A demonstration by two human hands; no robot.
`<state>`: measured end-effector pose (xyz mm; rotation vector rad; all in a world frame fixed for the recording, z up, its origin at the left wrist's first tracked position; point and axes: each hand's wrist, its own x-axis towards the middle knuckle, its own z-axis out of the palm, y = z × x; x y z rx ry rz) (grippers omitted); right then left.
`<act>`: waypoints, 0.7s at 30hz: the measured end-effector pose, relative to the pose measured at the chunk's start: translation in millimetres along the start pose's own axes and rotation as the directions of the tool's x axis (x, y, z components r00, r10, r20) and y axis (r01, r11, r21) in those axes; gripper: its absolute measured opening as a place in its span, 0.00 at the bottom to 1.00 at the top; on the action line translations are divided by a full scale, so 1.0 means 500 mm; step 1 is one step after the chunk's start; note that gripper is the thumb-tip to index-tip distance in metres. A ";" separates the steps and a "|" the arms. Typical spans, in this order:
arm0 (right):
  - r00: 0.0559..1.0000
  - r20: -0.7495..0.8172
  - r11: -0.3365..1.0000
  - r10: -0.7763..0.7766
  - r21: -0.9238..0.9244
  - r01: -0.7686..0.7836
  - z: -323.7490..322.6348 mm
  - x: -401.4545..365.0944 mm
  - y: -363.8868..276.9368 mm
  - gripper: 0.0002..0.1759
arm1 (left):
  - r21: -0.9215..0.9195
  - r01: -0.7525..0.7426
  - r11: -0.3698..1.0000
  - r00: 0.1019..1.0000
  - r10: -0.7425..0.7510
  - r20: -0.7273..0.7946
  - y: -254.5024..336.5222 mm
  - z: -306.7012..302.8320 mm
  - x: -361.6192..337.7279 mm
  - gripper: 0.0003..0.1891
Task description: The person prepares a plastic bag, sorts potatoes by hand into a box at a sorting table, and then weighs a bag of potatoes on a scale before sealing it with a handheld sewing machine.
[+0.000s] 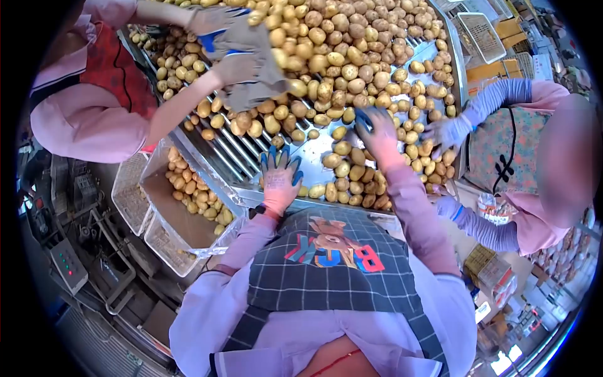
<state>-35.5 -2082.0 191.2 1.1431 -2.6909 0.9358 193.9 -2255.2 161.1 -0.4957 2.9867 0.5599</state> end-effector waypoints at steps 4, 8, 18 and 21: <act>0.929 0.367 0.910 -0.034 -0.373 0.181 0.110 0.173 -0.080 0.17 | -0.177 0.011 0.984 0.990 -0.035 -0.135 -0.043 0.021 -0.007 0.22; 0.936 0.351 0.859 0.007 -0.482 0.174 0.088 0.143 0.025 0.15 | -0.288 0.071 0.955 0.967 -0.136 -0.213 -0.047 0.028 -0.026 0.22; 0.764 0.626 0.947 -0.154 -0.127 0.294 0.020 -0.048 -0.111 0.12 | -0.380 -0.277 0.883 0.941 0.168 -0.295 0.050 -0.020 0.185 0.13; 0.736 0.653 0.883 -0.181 -0.220 0.413 0.152 -0.155 -0.154 0.10 | -0.073 -0.178 0.981 0.982 0.172 -0.081 0.070 0.029 0.269 0.14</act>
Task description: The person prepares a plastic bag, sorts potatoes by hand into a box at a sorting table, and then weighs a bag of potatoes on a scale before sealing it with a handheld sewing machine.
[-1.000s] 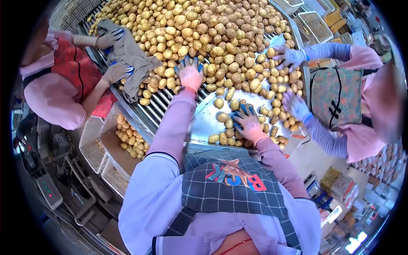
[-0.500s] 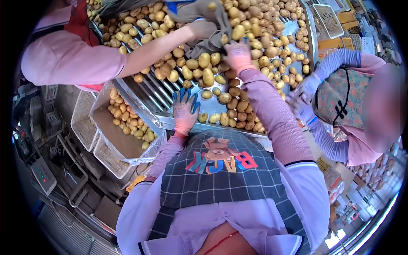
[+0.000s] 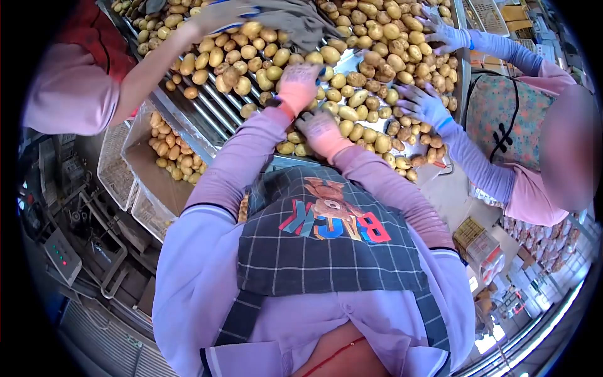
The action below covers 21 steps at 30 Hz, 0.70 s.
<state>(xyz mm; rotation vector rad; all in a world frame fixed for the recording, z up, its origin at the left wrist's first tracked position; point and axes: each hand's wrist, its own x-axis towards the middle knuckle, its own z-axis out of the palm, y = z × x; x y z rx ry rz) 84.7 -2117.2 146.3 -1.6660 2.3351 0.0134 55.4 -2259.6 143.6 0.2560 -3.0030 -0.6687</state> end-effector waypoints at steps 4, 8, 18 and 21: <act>0.984 0.172 0.998 0.053 -0.041 -0.046 -0.038 0.025 -0.009 0.12 | 0.127 0.034 0.991 0.993 -0.020 -0.115 -0.001 0.048 0.017 0.14; 0.993 0.097 0.872 -0.062 0.489 0.006 -0.065 -0.032 0.040 0.22 | 0.061 0.152 0.986 0.988 -0.152 -0.003 -0.001 0.051 -0.032 0.10; 0.934 -0.281 0.832 0.223 0.554 -0.032 -0.172 0.182 0.122 0.14 | -0.269 0.269 0.925 0.963 -0.255 0.086 -0.023 0.041 -0.209 0.18; 0.997 0.040 0.998 -0.068 0.013 0.068 -0.080 0.269 0.060 0.13 | -0.296 0.303 0.906 0.951 -0.270 0.148 -0.032 0.031 -0.222 0.16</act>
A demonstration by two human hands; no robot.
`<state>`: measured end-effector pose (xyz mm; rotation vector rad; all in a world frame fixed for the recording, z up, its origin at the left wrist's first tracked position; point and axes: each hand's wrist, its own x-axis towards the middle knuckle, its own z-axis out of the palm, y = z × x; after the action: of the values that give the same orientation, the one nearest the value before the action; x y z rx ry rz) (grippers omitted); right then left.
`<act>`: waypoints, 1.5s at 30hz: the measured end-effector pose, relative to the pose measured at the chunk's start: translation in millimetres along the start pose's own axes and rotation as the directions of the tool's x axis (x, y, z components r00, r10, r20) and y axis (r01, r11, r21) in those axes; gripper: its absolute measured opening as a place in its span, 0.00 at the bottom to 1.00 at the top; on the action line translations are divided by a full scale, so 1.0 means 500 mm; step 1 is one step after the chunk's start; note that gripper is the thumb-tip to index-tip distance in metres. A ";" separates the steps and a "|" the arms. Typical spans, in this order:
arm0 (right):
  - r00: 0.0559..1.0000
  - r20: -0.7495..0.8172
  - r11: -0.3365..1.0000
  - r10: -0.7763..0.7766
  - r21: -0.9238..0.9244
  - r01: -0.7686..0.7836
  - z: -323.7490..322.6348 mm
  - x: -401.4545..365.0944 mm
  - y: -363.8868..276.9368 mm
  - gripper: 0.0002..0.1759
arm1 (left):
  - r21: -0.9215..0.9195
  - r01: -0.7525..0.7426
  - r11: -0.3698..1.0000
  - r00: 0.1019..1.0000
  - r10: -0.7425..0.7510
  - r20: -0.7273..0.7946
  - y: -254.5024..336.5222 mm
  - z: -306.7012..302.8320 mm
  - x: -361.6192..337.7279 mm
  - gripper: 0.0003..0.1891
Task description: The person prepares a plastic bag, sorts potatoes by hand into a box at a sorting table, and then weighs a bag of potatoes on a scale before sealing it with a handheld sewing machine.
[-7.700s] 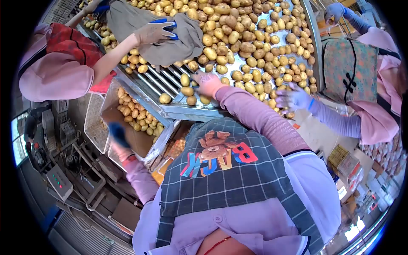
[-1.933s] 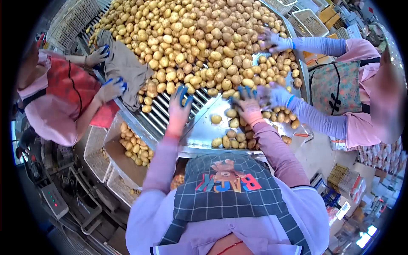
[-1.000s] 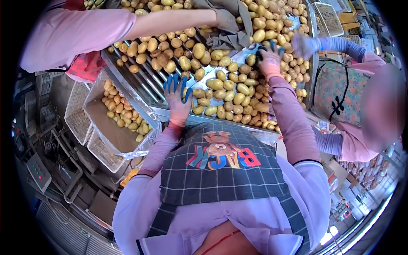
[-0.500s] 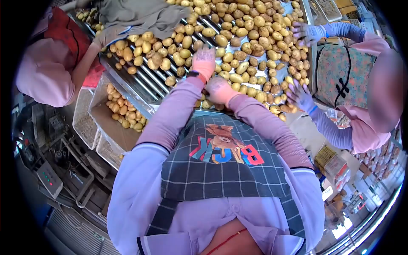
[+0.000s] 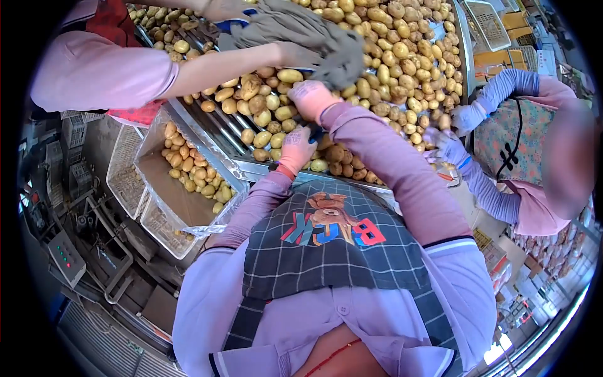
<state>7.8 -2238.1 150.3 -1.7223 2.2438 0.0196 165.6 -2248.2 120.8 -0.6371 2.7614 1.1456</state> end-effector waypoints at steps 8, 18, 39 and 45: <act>0.984 -0.059 0.985 0.170 -0.031 -0.172 0.054 -0.010 -0.047 0.14 | -0.602 0.308 -0.736 0.935 0.117 0.335 -0.105 -0.121 -0.093 0.22; 0.957 0.196 0.885 0.214 0.377 -0.275 0.066 -0.212 -0.085 0.16 | -0.962 0.269 -0.049 0.961 -0.048 0.271 -0.019 -0.140 -0.016 0.25; 0.743 -0.008 0.733 0.669 0.174 -0.658 -0.003 -0.077 0.209 0.25 | -0.384 0.427 -0.819 0.865 0.246 0.438 0.095 -0.049 -0.019 0.15; 0.736 0.091 0.629 0.671 0.456 -0.630 0.014 -0.166 0.139 0.38 | -0.346 -0.100 0.933 0.930 -0.036 -0.366 0.048 -0.097 0.164 0.11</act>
<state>-37.3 -2139.3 152.4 -0.6095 2.5424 -0.4044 85.0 -2294.8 152.4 -0.9325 2.8822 1.7267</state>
